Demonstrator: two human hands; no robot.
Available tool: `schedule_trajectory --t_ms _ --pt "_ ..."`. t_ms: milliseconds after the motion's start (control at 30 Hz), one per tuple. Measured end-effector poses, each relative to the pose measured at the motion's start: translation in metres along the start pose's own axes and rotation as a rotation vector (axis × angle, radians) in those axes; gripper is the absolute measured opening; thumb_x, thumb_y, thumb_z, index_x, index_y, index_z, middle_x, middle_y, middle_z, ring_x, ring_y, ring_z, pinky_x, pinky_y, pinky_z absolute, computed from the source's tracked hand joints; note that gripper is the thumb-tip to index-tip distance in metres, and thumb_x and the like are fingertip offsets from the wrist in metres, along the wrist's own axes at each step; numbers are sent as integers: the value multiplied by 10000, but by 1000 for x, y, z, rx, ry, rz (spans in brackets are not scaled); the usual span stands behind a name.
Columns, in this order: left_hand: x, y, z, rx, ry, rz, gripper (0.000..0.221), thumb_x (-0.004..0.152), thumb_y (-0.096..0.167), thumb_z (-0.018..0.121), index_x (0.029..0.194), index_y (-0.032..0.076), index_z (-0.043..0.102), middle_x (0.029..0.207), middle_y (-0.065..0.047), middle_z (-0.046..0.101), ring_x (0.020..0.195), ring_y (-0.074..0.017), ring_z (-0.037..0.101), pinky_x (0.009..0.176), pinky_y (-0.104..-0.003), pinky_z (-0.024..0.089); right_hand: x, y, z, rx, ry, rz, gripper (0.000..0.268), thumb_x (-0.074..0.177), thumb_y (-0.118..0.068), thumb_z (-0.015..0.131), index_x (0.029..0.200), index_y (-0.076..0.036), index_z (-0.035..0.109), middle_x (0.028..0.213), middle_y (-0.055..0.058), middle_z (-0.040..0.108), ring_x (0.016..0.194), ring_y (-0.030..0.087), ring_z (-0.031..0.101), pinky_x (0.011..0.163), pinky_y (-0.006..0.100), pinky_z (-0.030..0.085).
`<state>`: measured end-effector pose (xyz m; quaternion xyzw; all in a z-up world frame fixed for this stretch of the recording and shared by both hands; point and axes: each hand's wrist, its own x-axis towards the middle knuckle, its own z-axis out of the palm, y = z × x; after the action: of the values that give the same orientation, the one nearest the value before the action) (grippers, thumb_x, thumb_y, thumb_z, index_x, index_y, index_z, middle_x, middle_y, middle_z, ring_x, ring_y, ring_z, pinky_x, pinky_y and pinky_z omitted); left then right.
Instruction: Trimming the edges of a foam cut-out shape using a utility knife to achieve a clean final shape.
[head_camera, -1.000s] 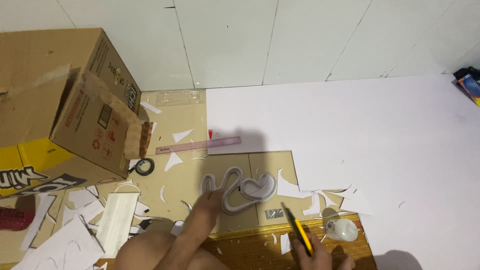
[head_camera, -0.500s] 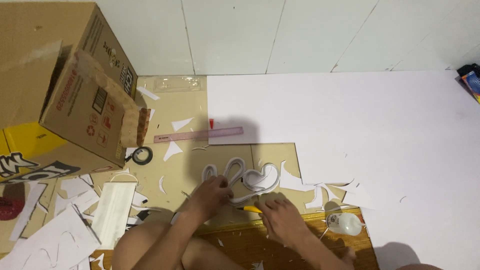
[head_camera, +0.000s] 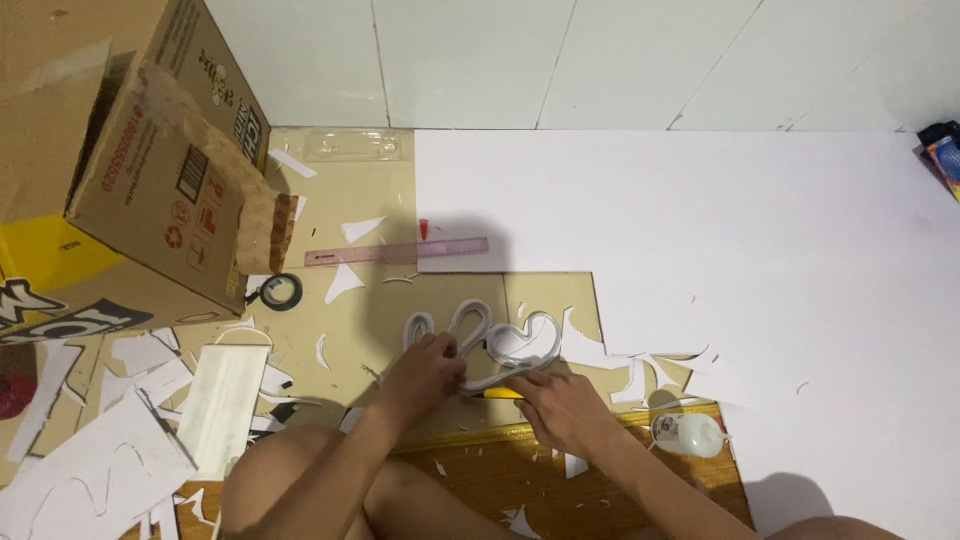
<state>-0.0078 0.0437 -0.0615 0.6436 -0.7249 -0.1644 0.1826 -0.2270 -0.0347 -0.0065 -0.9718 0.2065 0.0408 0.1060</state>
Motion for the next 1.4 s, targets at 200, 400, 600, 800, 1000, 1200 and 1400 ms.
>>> schedule_trajectory --t_ms 200,400,600,800,1000,1200,1400 --pt "3 3 0 41 -26 -38 61 705 128 692 765 137 684 964 -15 514 888 -196 500 773 -334 442 3 2 6 -12 -3 -5 241 898 -181 444 1107 -78 506 843 124 653 521 218 629 423 300 492" --pt "2 2 1 25 22 -21 44 680 104 680 705 140 678 972 -23 519 904 -215 509 762 -337 439 5 1 2 -12 5 -23 285 846 -107 477 1122 -54 529 952 116 653 654 240 664 513 317 544" --pt "7 16 -2 157 -44 -111 46 732 108 636 703 135 659 922 -19 499 839 -194 493 740 -341 407 9 9 4 -80 -164 -32 279 913 -134 445 1184 -85 489 1016 148 655 648 217 655 539 305 507" --pt "6 12 6 222 -3 -81 86 773 146 585 781 143 671 942 -31 498 871 -217 494 757 -361 405 7 8 -2 -156 -108 -90 314 921 -171 437 1207 -61 502 943 138 676 556 211 645 473 274 472" --pt "7 22 -7 232 -79 -115 80 793 140 599 800 141 678 950 -24 513 850 -188 492 777 -357 401 7 20 14 -163 -134 -105 323 963 -205 347 1257 -105 439 778 126 640 414 152 473 401 250 418" --pt "4 17 0 186 20 -79 89 771 122 565 761 144 650 963 -32 501 882 -221 493 780 -359 399 -3 37 -6 -226 -363 -55 379 1006 -302 178 1343 -131 205 913 176 619 515 201 550 449 258 472" --pt "6 17 -7 174 -100 -79 72 800 115 569 788 155 628 954 -27 473 870 -204 469 802 -354 367 -53 26 -16 32 10 -35 377 912 -192 440 1282 -134 406 1048 186 576 425 150 578 314 237 544"
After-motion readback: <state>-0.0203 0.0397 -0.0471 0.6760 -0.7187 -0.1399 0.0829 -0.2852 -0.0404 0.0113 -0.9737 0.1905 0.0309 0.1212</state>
